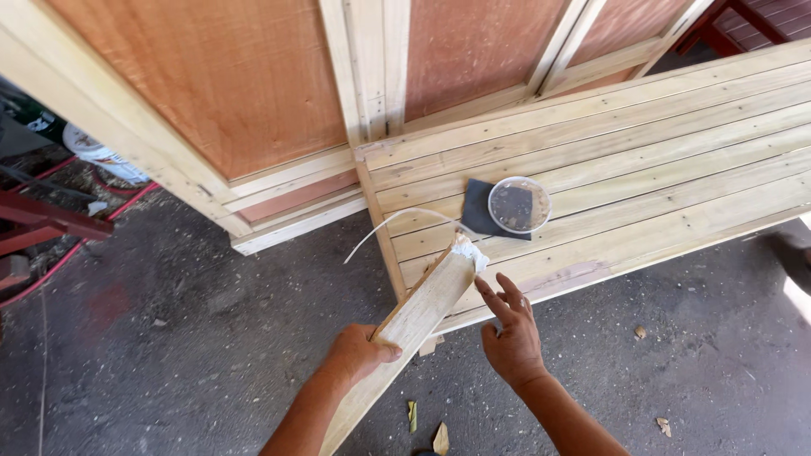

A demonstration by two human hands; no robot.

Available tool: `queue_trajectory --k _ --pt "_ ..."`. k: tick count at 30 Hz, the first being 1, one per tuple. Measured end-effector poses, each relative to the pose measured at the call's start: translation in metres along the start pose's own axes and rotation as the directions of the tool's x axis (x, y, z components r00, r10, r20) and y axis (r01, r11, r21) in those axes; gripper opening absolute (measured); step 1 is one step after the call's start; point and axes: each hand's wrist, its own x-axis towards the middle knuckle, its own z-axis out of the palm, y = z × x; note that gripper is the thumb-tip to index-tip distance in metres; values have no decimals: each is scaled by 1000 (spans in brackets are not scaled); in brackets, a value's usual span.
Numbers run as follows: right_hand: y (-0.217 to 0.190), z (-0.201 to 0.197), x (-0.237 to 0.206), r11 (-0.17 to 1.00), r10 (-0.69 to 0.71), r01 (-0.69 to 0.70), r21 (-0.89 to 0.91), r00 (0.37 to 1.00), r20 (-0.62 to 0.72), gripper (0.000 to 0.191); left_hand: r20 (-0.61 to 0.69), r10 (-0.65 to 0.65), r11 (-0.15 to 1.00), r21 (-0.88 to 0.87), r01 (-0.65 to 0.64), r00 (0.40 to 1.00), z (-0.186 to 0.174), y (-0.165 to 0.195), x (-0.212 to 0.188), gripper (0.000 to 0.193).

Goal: The person holds a wooden furniture frame piece and presses white wood filler into the joints and seams of wooden bench and table frames, moving between several furniture pieces and smoothing the filler along the edges by hand.

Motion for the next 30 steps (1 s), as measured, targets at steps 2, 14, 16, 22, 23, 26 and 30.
queue_trajectory --k 2,14,16,22,23,26,30 --pt "21 -12 3 988 104 -99 116 994 -36 76 -20 -5 996 94 6 1000 16 10 15 46" --pt "172 -22 36 541 613 -488 685 787 77 51 84 28 989 145 -40 996 66 66 67 45" --pt "172 -18 40 506 592 -462 728 800 96 50 85 36 988 145 -48 996 57 68 71 44" --pt "124 6 73 492 546 -459 740 825 149 46 80 93 989 104 -101 993 8 65 84 44" --pt "109 14 82 491 537 -453 744 830 151 45 75 81 989 115 -89 994 -5 64 86 44" --pt "65 38 102 491 522 -452 745 837 163 45 88 32 991 126 -43 996 -52 58 89 43" --pt "5 72 140 504 499 -419 755 855 141 40 80 30 982 186 -44 996 -134 58 98 44"
